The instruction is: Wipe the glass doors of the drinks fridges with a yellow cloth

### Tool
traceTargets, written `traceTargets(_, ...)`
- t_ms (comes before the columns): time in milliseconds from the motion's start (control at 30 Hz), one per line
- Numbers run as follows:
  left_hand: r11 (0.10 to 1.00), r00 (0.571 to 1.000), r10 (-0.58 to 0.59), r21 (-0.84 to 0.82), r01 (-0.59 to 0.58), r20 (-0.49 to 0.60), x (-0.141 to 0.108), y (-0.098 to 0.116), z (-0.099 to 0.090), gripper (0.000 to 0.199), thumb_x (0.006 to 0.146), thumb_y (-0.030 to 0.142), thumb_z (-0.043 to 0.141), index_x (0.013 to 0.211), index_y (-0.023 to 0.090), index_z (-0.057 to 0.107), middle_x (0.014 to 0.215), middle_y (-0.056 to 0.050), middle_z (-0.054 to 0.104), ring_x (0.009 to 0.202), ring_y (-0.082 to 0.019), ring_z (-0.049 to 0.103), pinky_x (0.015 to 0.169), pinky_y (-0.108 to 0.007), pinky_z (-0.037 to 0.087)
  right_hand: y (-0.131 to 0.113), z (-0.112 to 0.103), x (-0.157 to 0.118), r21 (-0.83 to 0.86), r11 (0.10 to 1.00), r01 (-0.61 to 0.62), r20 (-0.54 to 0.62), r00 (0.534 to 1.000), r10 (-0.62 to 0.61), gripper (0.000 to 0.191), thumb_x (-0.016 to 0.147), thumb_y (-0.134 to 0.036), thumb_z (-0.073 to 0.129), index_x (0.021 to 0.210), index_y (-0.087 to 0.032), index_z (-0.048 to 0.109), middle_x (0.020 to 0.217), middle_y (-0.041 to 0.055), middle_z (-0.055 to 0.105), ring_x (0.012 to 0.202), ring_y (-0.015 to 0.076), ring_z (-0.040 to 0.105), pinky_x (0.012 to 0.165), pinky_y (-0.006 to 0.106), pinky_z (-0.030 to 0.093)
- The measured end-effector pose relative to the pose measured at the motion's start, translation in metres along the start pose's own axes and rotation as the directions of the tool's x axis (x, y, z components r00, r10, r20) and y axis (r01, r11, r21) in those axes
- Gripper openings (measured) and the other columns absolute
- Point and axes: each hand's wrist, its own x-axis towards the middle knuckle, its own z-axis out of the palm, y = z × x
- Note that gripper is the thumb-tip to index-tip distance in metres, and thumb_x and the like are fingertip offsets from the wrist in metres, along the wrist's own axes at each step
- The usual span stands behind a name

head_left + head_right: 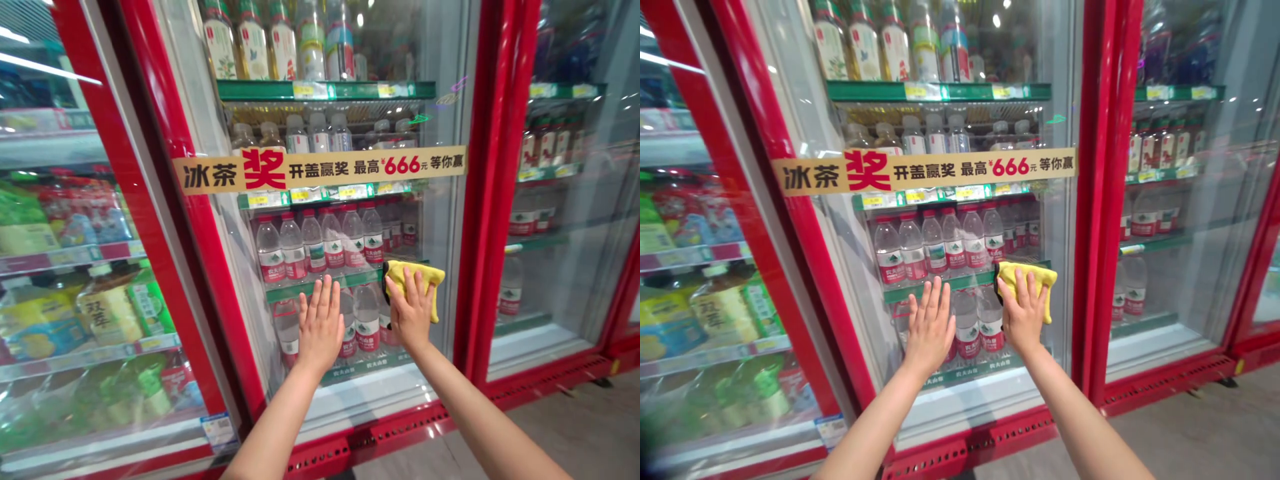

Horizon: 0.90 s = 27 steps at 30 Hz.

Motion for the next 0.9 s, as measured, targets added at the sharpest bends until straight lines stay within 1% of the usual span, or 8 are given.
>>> traceTargets(67, 0.998, 0.998, 0.059, -0.009, -0.059, 0.001, -0.001, 0.004, 0.002, 0.090, 0.095, 0.025, 0.058, 0.166, 0.018, 0.004, 0.169, -0.011, 0.024, 0.160, -0.024, 0.014, 0.131, -0.052, 0.008, 0.001, 0.001, -0.003, -0.002, 0.999, 0.050, 0.029, 0.998, -0.050, 0.062, 0.095, -0.010, 0.054, 0.152, -0.034, 0.048, 0.170, 0.0080, 0.029, 0.159, 0.0305, 0.015, 0.124, 0.064, 0.018)
traceTargets(167, 0.991, 0.992, 0.129, -0.030, -0.129, 0.002, 0.003, 0.013, 0.006, 0.089, 0.096, 0.026, 0.058, 0.165, 0.018, 0.003, 0.169, -0.010, 0.027, 0.160, -0.023, 0.013, 0.132, -0.050, 0.006, 0.013, 0.001, 0.019, 0.007, 0.984, 0.178, 0.116, 0.977, -0.177, 0.060, 0.096, -0.012, 0.055, 0.147, -0.043, 0.053, 0.165, 0.0007, 0.040, 0.158, 0.0252, 0.022, 0.126, 0.059, 0.015)
traceTargets(300, 0.989, 0.991, 0.137, -0.050, -0.137, -0.001, 0.014, 0.029, 0.011, 0.086, 0.097, 0.026, 0.056, 0.166, 0.018, 0.005, 0.169, -0.011, 0.025, 0.159, -0.024, 0.013, 0.131, -0.050, 0.006, 0.044, -0.008, 0.038, -0.033, 0.998, 0.049, 0.106, 0.993, -0.045, 0.063, 0.099, -0.018, 0.053, 0.157, -0.036, 0.040, 0.164, 0.0070, 0.041, 0.159, 0.0296, 0.018, 0.123, 0.066, 0.018)
traceTargets(400, 0.989, 0.991, 0.130, -0.074, -0.130, -0.013, 0.016, 0.039, 0.017, 0.086, 0.097, 0.027, 0.056, 0.166, 0.018, 0.005, 0.169, -0.012, 0.025, 0.159, -0.024, 0.016, 0.131, -0.051, 0.006, 0.056, -0.013, 0.009, -0.051, 0.993, -0.105, 0.058, 0.992, 0.108, 0.071, 0.099, -0.022, 0.053, 0.164, -0.026, 0.024, 0.166, 0.0159, 0.035, 0.160, 0.0360, 0.006, 0.117, 0.074, 0.025)
traceTargets(500, 0.983, 0.989, 0.149, -0.105, -0.148, -0.004, 0.015, 0.047, 0.023, 0.088, 0.097, 0.028, 0.057, 0.166, 0.017, 0.003, 0.168, -0.012, 0.027, 0.159, -0.024, 0.019, 0.131, -0.051, 0.007, 0.058, -0.011, -0.021, -0.053, 0.996, -0.078, 0.081, 0.993, 0.082, 0.068, 0.098, -0.015, 0.051, 0.161, -0.033, 0.031, 0.169, 0.0134, 0.028, 0.160, 0.0364, 0.004, 0.115, 0.074, 0.029)
traceTargets(633, 0.975, 0.983, 0.185, -0.131, -0.181, 0.018, 0.018, 0.058, 0.031, 0.088, 0.096, 0.029, 0.057, 0.166, 0.018, 0.005, 0.168, -0.012, 0.028, 0.159, -0.025, 0.018, 0.131, -0.052, 0.008, 0.078, -0.008, -0.004, 0.001, 0.998, 0.056, 0.139, 0.989, -0.056, 0.066, 0.096, -0.010, 0.049, 0.157, -0.033, 0.040, 0.171, 0.0098, 0.025, 0.159, 0.0308, 0.016, 0.119, 0.065, 0.030)
traceTargets(767, 0.972, 0.982, 0.190, -0.142, -0.186, 0.015, 0.017, 0.069, 0.039, 0.086, 0.097, 0.030, 0.057, 0.166, 0.018, 0.007, 0.167, -0.012, 0.029, 0.158, -0.025, 0.019, 0.131, -0.051, 0.005, 0.104, -0.011, 0.011, -0.032, 0.999, -0.017, 0.118, 0.993, 0.021, 0.071, 0.091, -0.021, 0.060, 0.158, -0.031, 0.039, 0.175, 0.0083, 0.004, 0.160, 0.0366, 0.009, 0.119, 0.063, 0.032)
traceTargets(900, 0.968, 0.981, 0.191, -0.160, -0.193, -0.025, 0.005, 0.074, 0.049, 0.084, 0.098, 0.031, 0.055, 0.166, 0.019, 0.008, 0.167, -0.010, 0.031, 0.159, -0.022, 0.017, 0.132, -0.045, 0.002, 0.102, -0.011, -0.041, -0.103, 0.984, -0.145, 0.093, 0.984, 0.154, 0.087, 0.087, -0.015, 0.060, 0.164, -0.036, 0.022, 0.175, 0.0090, 0.004, 0.159, 0.0417, 0.005, 0.114, 0.070, 0.035)
